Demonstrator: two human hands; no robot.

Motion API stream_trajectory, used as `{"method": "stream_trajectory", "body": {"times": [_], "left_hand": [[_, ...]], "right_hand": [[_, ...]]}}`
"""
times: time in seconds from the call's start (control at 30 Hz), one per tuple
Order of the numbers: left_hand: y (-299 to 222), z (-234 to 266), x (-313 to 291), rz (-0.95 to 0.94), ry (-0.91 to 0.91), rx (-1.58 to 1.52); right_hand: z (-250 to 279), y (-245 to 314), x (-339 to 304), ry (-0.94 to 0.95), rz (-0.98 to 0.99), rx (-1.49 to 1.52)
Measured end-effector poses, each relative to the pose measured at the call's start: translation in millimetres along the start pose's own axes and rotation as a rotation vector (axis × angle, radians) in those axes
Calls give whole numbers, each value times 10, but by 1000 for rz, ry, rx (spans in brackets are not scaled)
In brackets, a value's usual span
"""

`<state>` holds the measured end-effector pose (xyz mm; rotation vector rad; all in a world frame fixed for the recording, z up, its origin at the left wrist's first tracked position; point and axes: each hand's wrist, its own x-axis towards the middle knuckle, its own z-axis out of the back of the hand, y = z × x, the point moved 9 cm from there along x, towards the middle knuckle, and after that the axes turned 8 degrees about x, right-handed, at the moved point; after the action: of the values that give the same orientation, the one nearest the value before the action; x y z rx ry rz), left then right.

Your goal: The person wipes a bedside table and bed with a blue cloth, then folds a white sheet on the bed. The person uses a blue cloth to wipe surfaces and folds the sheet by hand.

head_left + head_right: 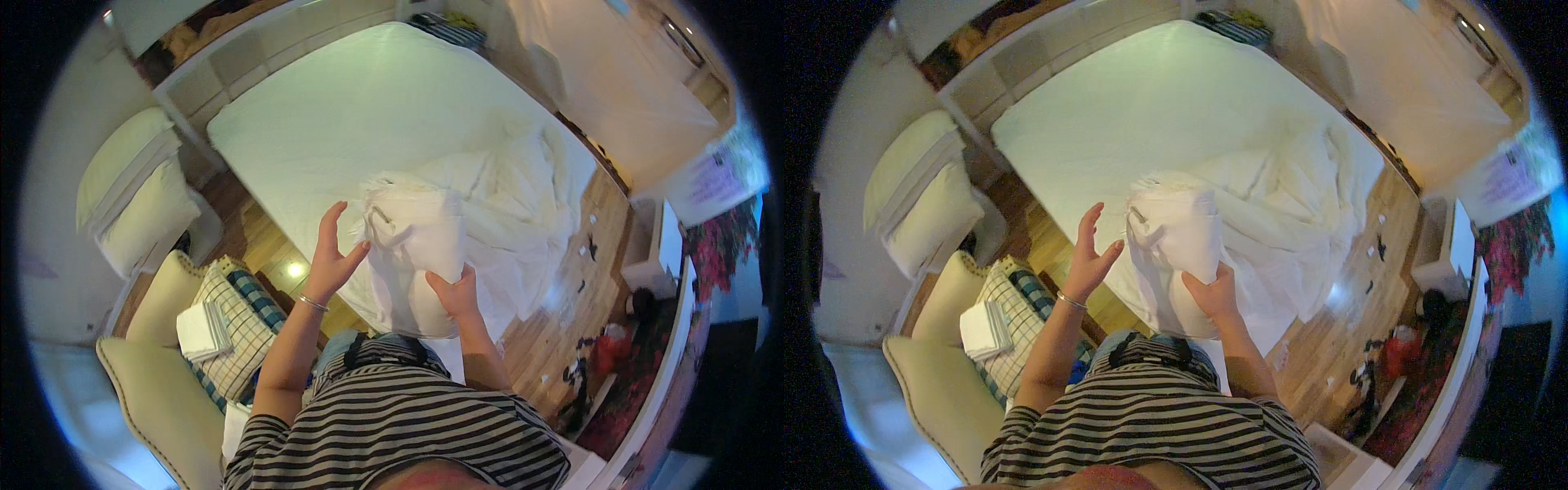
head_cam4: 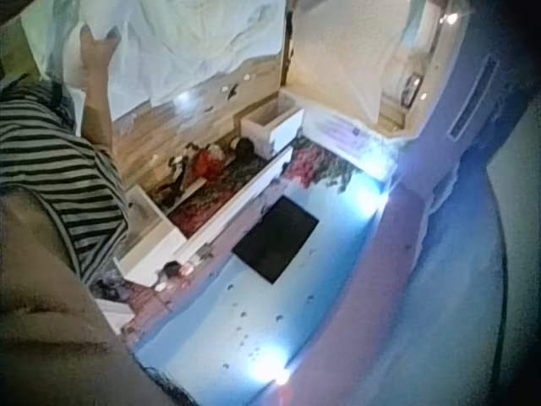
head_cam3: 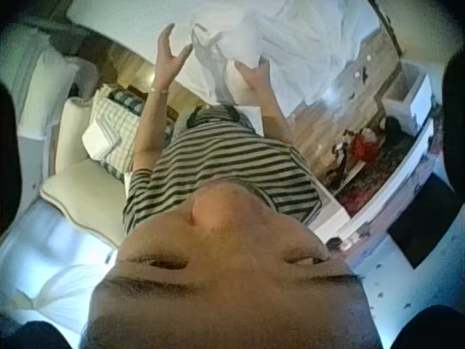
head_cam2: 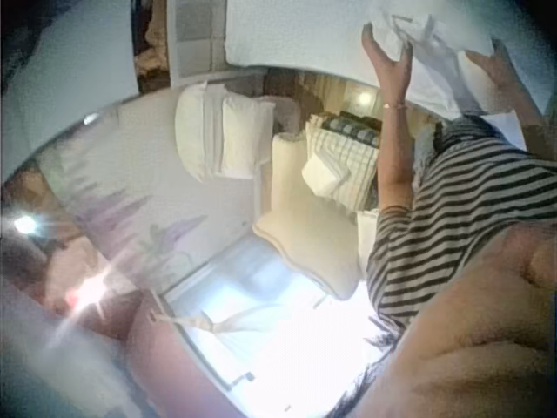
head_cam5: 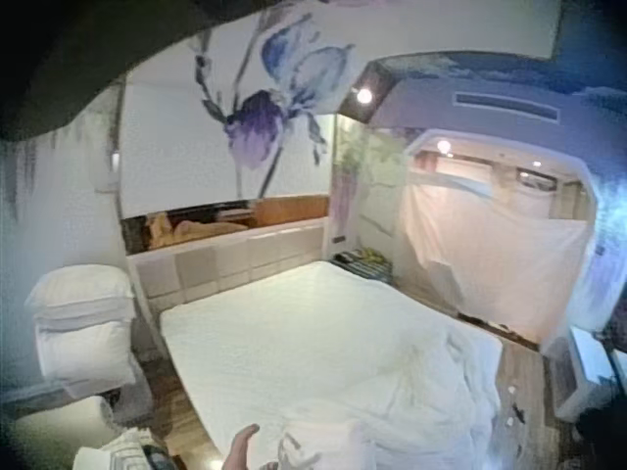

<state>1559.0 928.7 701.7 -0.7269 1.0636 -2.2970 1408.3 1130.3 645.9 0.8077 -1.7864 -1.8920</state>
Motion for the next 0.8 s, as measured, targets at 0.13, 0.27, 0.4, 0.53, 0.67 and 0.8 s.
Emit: {"method": "stream_trajectory", "body": {"times": [0.13,0.27,0.4,0.53,0.67,0.8], "left_hand": [[-409,-402,411,-223,158,-38],[-748,-787,534,-202,455,-139],[-779,-1050,413,-292,639,-228],[-468,-735,405,-113,573,-144],[-131,-281,522,-73,518,-115],[25,317,925,-107,409,-66]], "right_hand": [[217,292,-205,-62,129,-7],[218,295,-417,-15,198,-209],[65,330,-433,14,221,-274],[-194,52,-332,27,99,-149],[-730,64,-26,62,167,-175],[-1435,272,470,47,173,0]]}}
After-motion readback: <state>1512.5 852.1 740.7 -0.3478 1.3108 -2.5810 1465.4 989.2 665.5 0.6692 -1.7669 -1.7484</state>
